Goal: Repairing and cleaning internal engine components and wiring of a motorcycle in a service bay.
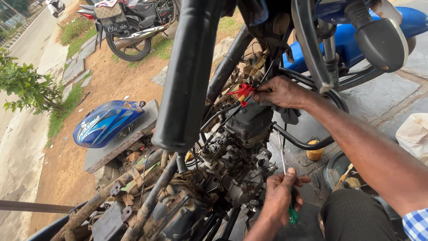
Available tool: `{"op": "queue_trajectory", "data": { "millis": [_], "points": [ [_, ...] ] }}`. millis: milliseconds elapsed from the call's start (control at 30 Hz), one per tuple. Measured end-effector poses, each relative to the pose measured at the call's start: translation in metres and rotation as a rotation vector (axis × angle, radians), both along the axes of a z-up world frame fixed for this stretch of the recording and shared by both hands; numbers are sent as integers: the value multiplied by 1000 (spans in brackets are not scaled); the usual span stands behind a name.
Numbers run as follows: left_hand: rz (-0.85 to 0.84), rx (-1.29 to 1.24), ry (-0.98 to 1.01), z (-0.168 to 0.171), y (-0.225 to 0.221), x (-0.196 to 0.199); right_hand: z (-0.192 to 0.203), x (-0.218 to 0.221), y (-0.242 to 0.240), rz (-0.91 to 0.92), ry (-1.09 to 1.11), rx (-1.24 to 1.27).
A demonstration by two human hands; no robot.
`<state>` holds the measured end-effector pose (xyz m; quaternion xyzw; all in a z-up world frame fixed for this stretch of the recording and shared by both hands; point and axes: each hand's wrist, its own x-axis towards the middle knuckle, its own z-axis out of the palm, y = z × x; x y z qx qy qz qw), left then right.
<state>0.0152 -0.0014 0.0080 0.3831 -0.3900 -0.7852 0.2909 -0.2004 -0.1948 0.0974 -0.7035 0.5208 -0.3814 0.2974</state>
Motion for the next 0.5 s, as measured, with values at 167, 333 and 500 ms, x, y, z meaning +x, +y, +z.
{"op": "queue_trajectory", "data": {
  "millis": [167,333,500],
  "points": [
    [38,-107,-12,14,1,10,5,6,57,-283,12,-268],
    [148,-308,-37,33,8,29,17,45,116,-467,-88,-499],
    [482,-637,23,49,2,49,45,87,127,-358,-48,-297]
  ]
}}
